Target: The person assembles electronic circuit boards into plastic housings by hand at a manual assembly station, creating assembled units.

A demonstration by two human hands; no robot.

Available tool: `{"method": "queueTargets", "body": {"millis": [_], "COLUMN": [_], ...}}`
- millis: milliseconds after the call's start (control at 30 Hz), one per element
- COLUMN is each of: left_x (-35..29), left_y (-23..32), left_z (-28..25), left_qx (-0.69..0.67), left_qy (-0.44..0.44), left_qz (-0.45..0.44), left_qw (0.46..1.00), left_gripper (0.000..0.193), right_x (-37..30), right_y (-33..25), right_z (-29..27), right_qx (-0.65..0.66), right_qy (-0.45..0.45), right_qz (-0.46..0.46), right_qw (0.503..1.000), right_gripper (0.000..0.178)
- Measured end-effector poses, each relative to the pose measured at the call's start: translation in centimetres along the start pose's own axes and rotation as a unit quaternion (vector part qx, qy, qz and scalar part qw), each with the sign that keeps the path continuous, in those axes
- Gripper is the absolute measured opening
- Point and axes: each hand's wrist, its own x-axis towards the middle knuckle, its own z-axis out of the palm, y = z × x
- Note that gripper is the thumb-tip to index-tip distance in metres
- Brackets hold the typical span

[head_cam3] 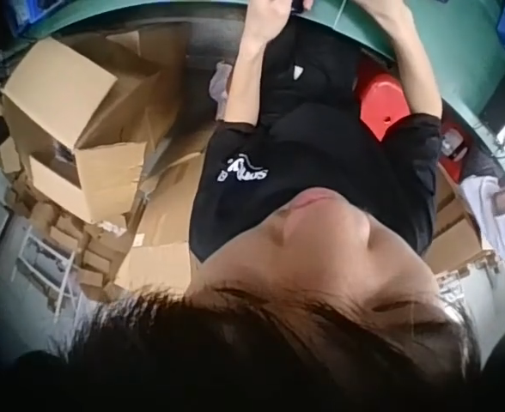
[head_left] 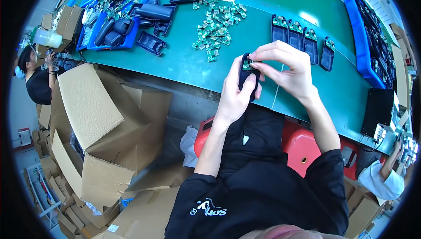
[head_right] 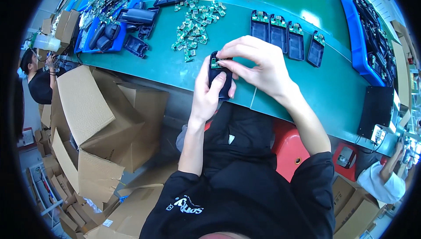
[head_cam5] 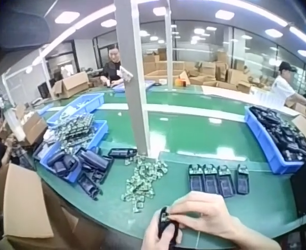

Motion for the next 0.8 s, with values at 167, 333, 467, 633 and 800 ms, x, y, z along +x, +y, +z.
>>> {"method": "queueTargets", "body": {"millis": [167,333,467,633,800], "left_x": [-0.03,-0.09,-0.08,-0.01,-0.08], "left_y": [0.21,0.43,0.33,0.20,0.11], "left_z": [0.07,0.15,0.07,0.12,0.05], "left_qx": [0.007,0.008,0.011,0.015,0.023], "left_qy": [0.007,0.005,0.008,0.004,0.005], "left_qz": [-0.007,-0.010,-0.008,-0.004,-0.001], "left_qw": [1.000,1.000,1.000,1.000,1.000], "left_gripper": [0.034,0.035,0.035,0.034,0.034], "right_x": [-0.07,-0.13,-0.28,-0.50,-0.70], "right_y": [0.36,0.13,0.12,-0.01,-0.04], "right_z": [-0.04,0.14,0.52,0.45,0.50], "right_qx": [-0.001,-0.022,-0.013,-0.027,-0.002], "right_qy": [-0.003,-0.002,0.012,0.017,0.011], "right_qz": [-0.011,-0.019,-0.003,-0.002,0.025], "right_qw": [1.000,1.000,1.000,0.999,1.000], "right_gripper": [0.019,0.017,0.017,0.017,0.016]}}
